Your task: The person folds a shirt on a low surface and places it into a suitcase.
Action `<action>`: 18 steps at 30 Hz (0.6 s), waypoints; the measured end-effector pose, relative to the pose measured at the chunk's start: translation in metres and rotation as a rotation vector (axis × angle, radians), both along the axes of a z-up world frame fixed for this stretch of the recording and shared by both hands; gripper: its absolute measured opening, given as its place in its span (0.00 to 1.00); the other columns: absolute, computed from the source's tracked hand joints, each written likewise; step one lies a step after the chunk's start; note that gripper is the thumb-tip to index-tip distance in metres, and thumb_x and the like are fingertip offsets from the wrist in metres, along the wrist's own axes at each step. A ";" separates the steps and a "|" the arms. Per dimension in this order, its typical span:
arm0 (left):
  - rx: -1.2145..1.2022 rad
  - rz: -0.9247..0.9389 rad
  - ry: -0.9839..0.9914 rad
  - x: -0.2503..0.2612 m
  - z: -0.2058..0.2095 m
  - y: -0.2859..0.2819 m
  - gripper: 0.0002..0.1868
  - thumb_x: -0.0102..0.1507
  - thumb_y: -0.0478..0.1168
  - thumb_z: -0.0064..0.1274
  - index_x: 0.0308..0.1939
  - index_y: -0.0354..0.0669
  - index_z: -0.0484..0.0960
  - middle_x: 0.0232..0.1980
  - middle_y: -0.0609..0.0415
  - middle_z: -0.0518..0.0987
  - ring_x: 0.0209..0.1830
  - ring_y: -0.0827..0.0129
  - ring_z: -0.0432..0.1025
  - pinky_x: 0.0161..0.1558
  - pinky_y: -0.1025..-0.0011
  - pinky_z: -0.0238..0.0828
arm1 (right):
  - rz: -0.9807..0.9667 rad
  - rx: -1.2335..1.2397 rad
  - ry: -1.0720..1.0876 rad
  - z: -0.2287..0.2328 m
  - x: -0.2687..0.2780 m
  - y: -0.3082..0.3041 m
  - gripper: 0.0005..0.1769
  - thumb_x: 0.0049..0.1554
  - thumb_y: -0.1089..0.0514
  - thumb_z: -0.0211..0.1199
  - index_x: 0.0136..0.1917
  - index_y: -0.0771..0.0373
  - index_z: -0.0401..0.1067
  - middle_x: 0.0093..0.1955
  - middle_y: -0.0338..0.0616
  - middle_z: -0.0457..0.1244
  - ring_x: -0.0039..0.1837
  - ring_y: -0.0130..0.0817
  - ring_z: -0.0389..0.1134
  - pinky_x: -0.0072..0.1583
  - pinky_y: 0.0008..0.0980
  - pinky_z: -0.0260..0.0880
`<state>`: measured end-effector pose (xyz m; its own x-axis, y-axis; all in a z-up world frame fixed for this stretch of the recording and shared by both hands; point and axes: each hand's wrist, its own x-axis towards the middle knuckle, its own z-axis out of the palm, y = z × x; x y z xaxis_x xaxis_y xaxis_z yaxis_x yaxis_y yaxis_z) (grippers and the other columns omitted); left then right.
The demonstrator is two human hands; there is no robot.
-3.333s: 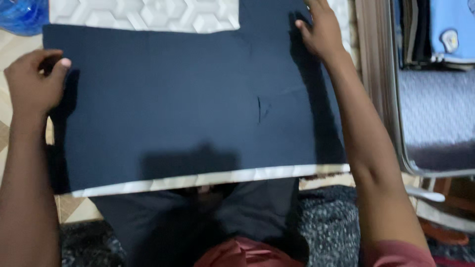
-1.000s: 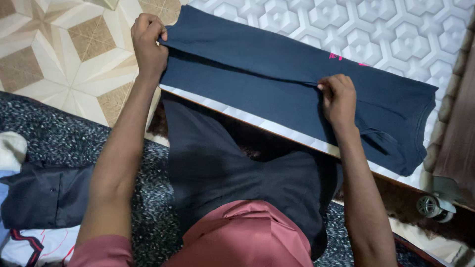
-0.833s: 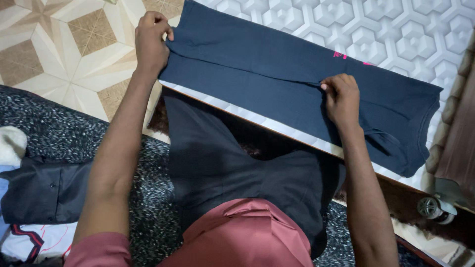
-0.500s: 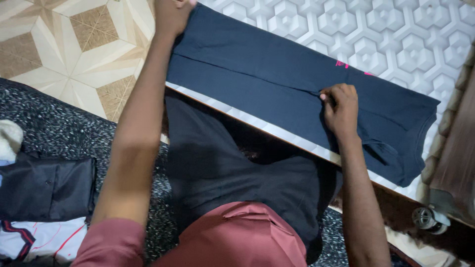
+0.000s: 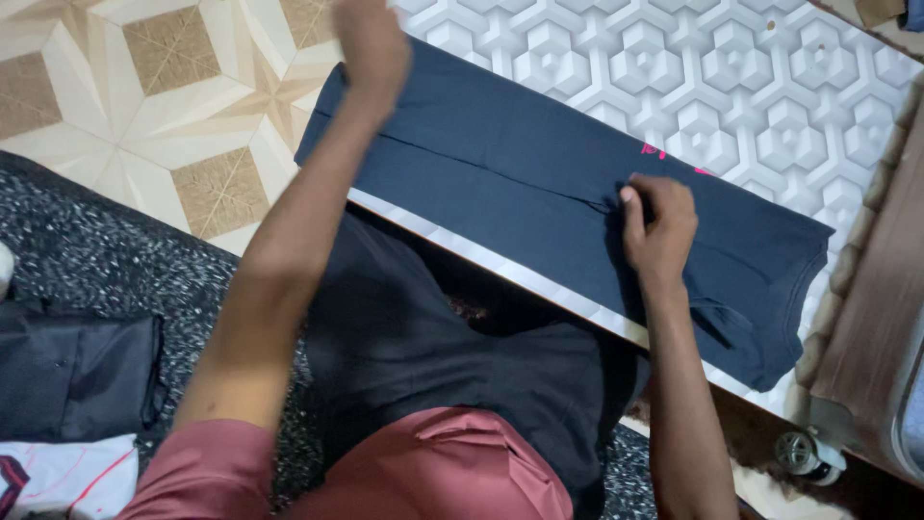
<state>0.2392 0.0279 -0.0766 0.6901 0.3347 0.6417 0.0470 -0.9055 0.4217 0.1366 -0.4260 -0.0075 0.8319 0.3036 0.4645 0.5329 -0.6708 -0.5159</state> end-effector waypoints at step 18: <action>0.162 -0.122 0.459 -0.062 0.029 -0.041 0.44 0.70 0.72 0.36 0.74 0.38 0.66 0.73 0.33 0.64 0.75 0.43 0.55 0.70 0.40 0.41 | -0.072 -0.424 0.175 -0.032 0.064 0.041 0.47 0.70 0.32 0.47 0.83 0.74 0.49 0.85 0.66 0.43 0.86 0.59 0.40 0.79 0.62 0.36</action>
